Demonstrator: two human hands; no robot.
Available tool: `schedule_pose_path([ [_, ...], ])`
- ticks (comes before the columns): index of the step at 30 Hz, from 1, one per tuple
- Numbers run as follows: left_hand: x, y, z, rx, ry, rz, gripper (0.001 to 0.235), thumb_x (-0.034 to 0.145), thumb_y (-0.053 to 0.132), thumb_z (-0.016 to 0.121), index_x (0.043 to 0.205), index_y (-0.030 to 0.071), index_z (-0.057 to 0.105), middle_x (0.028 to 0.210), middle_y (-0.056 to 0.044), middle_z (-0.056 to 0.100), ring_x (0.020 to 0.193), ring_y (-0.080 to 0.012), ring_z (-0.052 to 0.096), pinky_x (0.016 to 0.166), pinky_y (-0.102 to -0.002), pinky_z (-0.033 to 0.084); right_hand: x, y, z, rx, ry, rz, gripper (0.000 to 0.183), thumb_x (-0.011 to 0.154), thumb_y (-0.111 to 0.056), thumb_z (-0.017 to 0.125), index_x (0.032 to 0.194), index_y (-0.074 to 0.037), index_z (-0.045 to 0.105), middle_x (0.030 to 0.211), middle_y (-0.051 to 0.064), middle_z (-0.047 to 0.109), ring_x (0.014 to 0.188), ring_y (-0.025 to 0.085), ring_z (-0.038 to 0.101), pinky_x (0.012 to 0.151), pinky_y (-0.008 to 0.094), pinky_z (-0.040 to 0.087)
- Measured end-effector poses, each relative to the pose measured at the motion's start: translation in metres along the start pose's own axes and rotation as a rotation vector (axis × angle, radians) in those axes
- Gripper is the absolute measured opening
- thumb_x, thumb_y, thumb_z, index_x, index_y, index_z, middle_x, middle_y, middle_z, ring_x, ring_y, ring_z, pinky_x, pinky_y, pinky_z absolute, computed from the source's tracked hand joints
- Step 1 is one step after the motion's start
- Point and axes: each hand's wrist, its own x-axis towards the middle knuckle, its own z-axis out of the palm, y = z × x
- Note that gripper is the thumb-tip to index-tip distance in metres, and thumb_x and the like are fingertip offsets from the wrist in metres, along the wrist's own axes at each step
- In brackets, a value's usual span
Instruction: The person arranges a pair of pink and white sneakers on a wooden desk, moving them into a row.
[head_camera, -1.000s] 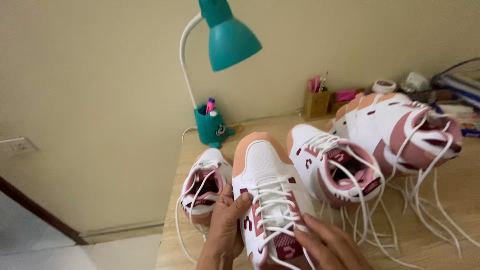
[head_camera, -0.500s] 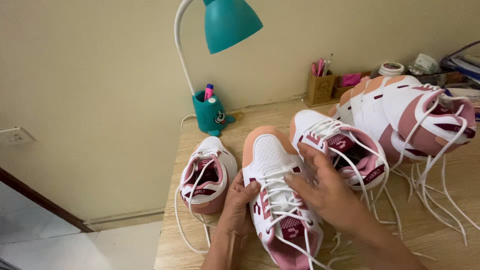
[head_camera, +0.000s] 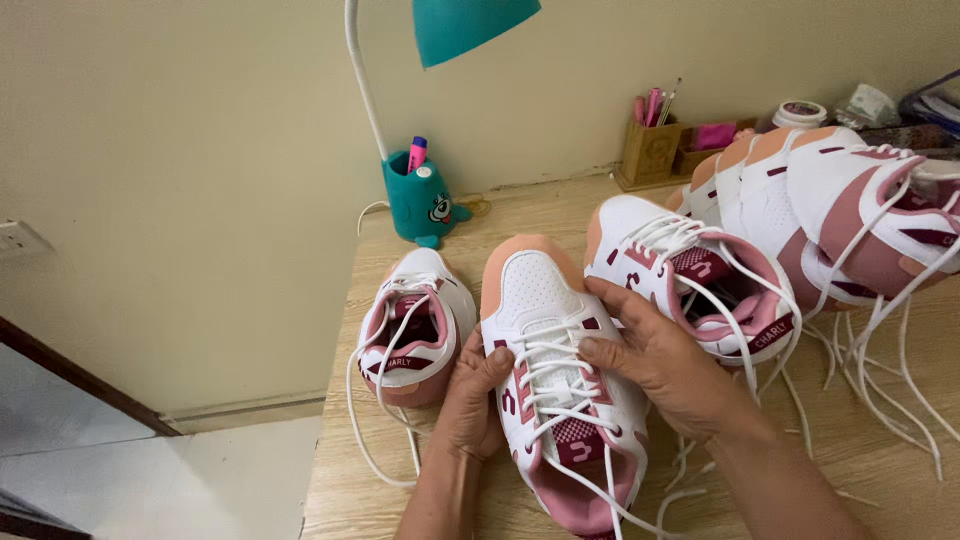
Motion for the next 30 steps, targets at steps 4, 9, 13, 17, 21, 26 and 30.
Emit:
schedule_pose_path([
  [4, 0.000, -0.005, -0.006, -0.048, -0.051, 0.033, 0.062, 0.069, 0.010, 0.080, 0.125, 0.003, 0.054, 0.116, -0.016, 0.067, 0.099, -0.0274, 0.066, 0.088, -0.043, 0.054, -0.001, 0.010, -0.004, 0.032, 0.024, -0.020, 0.074, 0.072, -0.002, 0.063, 0.143, -0.009, 0.045, 0.139, 0.007, 0.056, 0.119, 0.018, 0.055, 0.102, 0.033, 0.044],
  [9, -0.005, 0.001, 0.001, 0.003, -0.030, 0.022, 0.064, 0.070, 0.010, 0.080, 0.128, 0.001, 0.053, 0.114, -0.017, 0.067, 0.097, -0.0268, 0.066, 0.084, -0.041, 0.056, -0.008, 0.005, 0.001, 0.090, 0.037, -0.025, 0.071, 0.072, 0.002, 0.061, 0.141, -0.007, 0.048, 0.140, 0.008, 0.058, 0.122, 0.020, 0.055, 0.103, 0.034, 0.044],
  [13, -0.012, 0.009, 0.013, 0.051, -0.034, -0.011, 0.078, 0.063, 0.017, 0.085, 0.131, 0.003, 0.048, 0.117, -0.020, 0.065, 0.098, -0.0295, 0.066, 0.082, -0.044, 0.057, -0.008, 0.007, -0.002, 0.061, 0.095, -0.046, 0.076, 0.071, 0.003, 0.063, 0.143, -0.008, 0.045, 0.133, 0.012, 0.060, 0.120, 0.021, 0.056, 0.102, 0.035, 0.045],
  [17, -0.017, 0.016, 0.017, 0.211, -0.097, 0.001, 0.090, 0.059, 0.018, 0.087, 0.136, 0.004, 0.042, 0.122, -0.018, 0.063, 0.103, -0.0276, 0.064, 0.085, -0.039, 0.054, -0.009, 0.008, -0.001, 0.097, 0.073, -0.118, 0.083, 0.067, 0.006, 0.065, 0.145, -0.007, 0.041, 0.126, 0.013, 0.059, 0.112, 0.022, 0.058, 0.094, 0.036, 0.048],
  [21, -0.017, 0.013, 0.015, 0.188, -0.078, 0.021, 0.086, 0.057, 0.012, 0.088, 0.132, 0.003, 0.048, 0.117, -0.017, 0.066, 0.100, -0.0263, 0.064, 0.084, -0.040, 0.055, -0.014, 0.004, -0.001, 0.087, 0.044, -0.114, 0.079, 0.069, 0.006, 0.063, 0.144, -0.007, 0.043, 0.127, 0.013, 0.058, 0.112, 0.023, 0.058, 0.095, 0.037, 0.048],
  [26, -0.016, 0.009, 0.017, 0.170, -0.082, 0.092, 0.092, 0.054, 0.010, 0.089, 0.134, 0.002, 0.045, 0.122, -0.017, 0.064, 0.104, -0.0261, 0.063, 0.088, -0.039, 0.054, -0.019, 0.005, -0.004, -0.032, -0.057, -0.139, 0.084, 0.070, -0.011, 0.066, 0.148, -0.011, 0.036, 0.144, 0.007, 0.052, 0.124, 0.019, 0.054, 0.100, 0.034, 0.045],
  [30, -0.018, 0.013, 0.019, 0.170, -0.093, 0.081, 0.089, 0.056, 0.011, 0.090, 0.133, 0.003, 0.046, 0.121, -0.017, 0.064, 0.104, -0.0269, 0.063, 0.088, -0.040, 0.054, -0.017, 0.010, -0.006, -0.087, -0.105, -0.189, 0.087, 0.071, -0.012, 0.069, 0.148, -0.012, 0.031, 0.153, 0.007, 0.043, 0.131, 0.019, 0.049, 0.104, 0.034, 0.042],
])
